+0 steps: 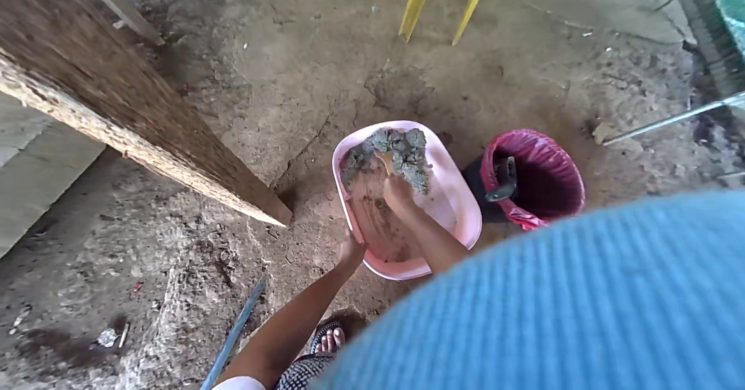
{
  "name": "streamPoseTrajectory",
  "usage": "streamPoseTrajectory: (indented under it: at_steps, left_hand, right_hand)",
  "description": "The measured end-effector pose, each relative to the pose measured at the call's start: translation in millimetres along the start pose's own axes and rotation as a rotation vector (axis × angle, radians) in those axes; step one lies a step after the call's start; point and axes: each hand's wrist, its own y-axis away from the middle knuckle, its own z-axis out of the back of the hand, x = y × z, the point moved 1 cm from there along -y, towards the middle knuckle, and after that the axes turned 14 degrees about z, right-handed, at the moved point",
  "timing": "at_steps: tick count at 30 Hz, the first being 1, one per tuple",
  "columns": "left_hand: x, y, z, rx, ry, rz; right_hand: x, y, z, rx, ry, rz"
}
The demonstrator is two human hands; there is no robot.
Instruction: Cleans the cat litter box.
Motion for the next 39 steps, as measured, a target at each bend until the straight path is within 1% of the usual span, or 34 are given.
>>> streamPoseTrajectory:
  at_steps: [1, 3, 6, 7, 8, 9, 11, 13, 15, 17, 19, 21, 23, 25, 28, 30, 31, 33, 35, 37, 38, 39]
  left_hand:
    - [1.0, -0.6, -0.6, 0.005, 0.009, -0.001]
    - [-1.9, 1.4, 1.2, 0.012, 0.016, 0.000]
    - [-1.8, 1.0, -1.8, 0.038, -0.015, 0.013]
    - [-3.3, 1.0, -2.2, 0.038, -0.020, 0.016]
    - [-4.3, 0.9, -3.2, 0.032, -0.022, 0.016]
    - [-4.0, 1.0, -3.9, 0.025, -0.025, 0.014]
    - [-2.3, 1.7, -3.3, 0.015, -0.028, -0.003]
    - [-2.5, 1.0, -0.5, 0.008, -0.015, -0.016]
    - [0.8, -1.9, 1.8, 0.018, 0.009, -0.018]
    - [0.9, 1.3, 2.1, 0.030, 0.010, -0.019]
    - [-3.4, 2.0, 4.8, 0.031, 0.003, -0.025]
    - [-5.5, 4.1, 5.2, 0.051, -0.024, -0.007]
    - [-7.2, 5.9, 3.6, 0.062, -0.075, 0.010]
    - [-9.1, 9.1, 3.3, 0.058, -0.098, 0.012]
    - [-6.9, 5.9, 1.6, 0.053, -0.075, 0.002]
    - [0.7, -1.7, 0.0, 0.039, -0.048, -0.013]
    - [3.8, -4.7, -0.1, 0.041, -0.050, -0.015]
    - [7.4, -5.6, -0.6, 0.047, -0.049, -0.025]
    - [4.9, -3.7, 1.5, 0.046, -0.032, -0.038]
    - [-1.4, 3.3, 3.6, 0.056, -0.035, -0.018]
    - [-3.5, 5.3, 2.7, 0.060, -0.059, 0.000]
    - [-2.9, 4.9, -0.3, 0.059, -0.068, 0.010]
  right_hand:
    - [0.4, 5.5, 1.9, 0.010, 0.001, 0.001]
    - [0.8, 39.4, -0.9, 0.074, 0.027, 0.017]
    - [0.4, 116.9, -42.3, 0.185, 0.082, 0.041]
    - [3.9, 133.8, -51.2, 0.238, 0.099, 0.038]
    - [7.6, 139.9, -54.4, 0.276, 0.111, 0.038]
    - [8.3, 133.4, -55.5, 0.265, 0.101, 0.049]
    - [5.6, 92.1, -48.2, 0.173, 0.042, 0.088]
    - [13.0, 49.6, -25.9, 0.104, 0.029, 0.105]
    - [25.9, 36.0, -13.7, 0.093, 0.035, 0.099]
    - [25.9, 54.8, -23.7, 0.127, 0.034, 0.099]
    - [19.2, 93.6, -41.2, 0.185, 0.056, 0.113]
    - [14.9, 133.9, -48.7, 0.294, 0.134, 0.116]
    - [11.5, 139.3, -52.7, 0.321, 0.162, 0.125]
    - [16.3, 109.1, -55.4, 0.233, 0.100, 0.153]
    - [46.5, 47.8, -35.8, 0.132, 0.045, 0.110]
    - [61.3, 26.5, -21.4, 0.097, 0.003, 0.081]
    - [62.4, 25.5, -17.7, 0.088, -0.004, 0.082]
    - [50.5, 47.0, -21.0, 0.109, 0.000, 0.118]
    - [35.1, 91.7, -35.7, 0.141, 0.021, 0.143]
    - [29.0, 131.8, -49.3, 0.267, 0.100, 0.129]
    - [28.1, 138.2, -52.9, 0.307, 0.130, 0.118]
    - [27.2, 132.4, -55.7, 0.303, 0.113, 0.113]
